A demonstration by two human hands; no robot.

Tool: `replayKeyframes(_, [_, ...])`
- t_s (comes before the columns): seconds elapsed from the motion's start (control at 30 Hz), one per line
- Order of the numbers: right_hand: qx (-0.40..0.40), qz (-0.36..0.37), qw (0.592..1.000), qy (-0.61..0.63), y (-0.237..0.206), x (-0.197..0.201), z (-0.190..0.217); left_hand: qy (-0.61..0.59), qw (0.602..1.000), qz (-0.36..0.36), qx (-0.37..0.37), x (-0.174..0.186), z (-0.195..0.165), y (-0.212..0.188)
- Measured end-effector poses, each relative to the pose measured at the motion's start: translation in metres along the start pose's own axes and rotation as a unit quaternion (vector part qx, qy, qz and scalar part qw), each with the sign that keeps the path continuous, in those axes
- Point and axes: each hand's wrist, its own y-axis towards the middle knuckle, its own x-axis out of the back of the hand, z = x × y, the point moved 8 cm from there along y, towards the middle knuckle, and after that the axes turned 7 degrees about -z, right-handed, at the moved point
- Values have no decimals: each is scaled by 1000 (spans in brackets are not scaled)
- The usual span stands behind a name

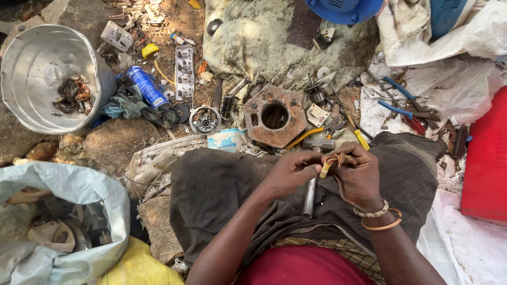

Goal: The person sits on the ground and uses a hammer and screwdriver to disassemble a metal electrical component, removing copper wire and separating parts.

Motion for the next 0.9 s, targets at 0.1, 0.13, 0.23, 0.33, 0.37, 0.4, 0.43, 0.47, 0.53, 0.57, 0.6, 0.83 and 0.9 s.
replayKeyframes(0.1, [-44, 7, 997, 59, -8, 0, -11, -185, 976, 59, 98, -17, 33, 9])
replayKeyframes(0.13, [-46, 14, 996, 73, -11, -1, -11, -196, 974, 71, 91, -20, 38, 10])
replayKeyframes(0.23, [-56, 36, 993, 100, -16, -4, -6, -233, 964, 97, 83, -30, 51, 13])
replayKeyframes(0.33, [-83, 63, 991, 85, -17, -7, 2, -266, 957, 69, 94, -30, 58, 11])
replayKeyframes(0.37, [-90, 76, 990, 74, -17, -9, 5, -271, 958, 52, 80, -29, 57, 13])
replayKeyframes(0.4, [-100, 75, 990, 59, -16, -8, 7, -275, 958, 36, 65, -25, 54, 14])
replayKeyframes(0.43, [-112, 73, 990, 45, -17, -6, 8, -278, 960, 16, 32, -19, 47, 17])
replayKeyframes(0.47, [-125, 70, 989, 30, -18, -5, 8, -282, 959, -3, 2, -13, 40, 17])
replayKeyframes(0.53, [-149, 113, 981, 53, -22, -10, 7, -283, 958, -40, 7, -1, 33, 22])
replayKeyframes(0.57, [-160, 133, 976, 65, -25, -13, 6, -280, 957, -57, 43, 5, 33, 26])
replayKeyframes(0.6, [-153, 111, 982, 11, -25, -7, 4, -276, 955, -77, 81, 11, 34, 27])
replayKeyframes(0.83, [-113, 91, 989, 23, -24, 5, 1, -114, 978, 85, 154, 22, 21, 24])
replayKeyframes(0.9, [-81, 81, 993, 43, -22, 4, 2, -70, 973, 166, 146, -3, 27, 13])
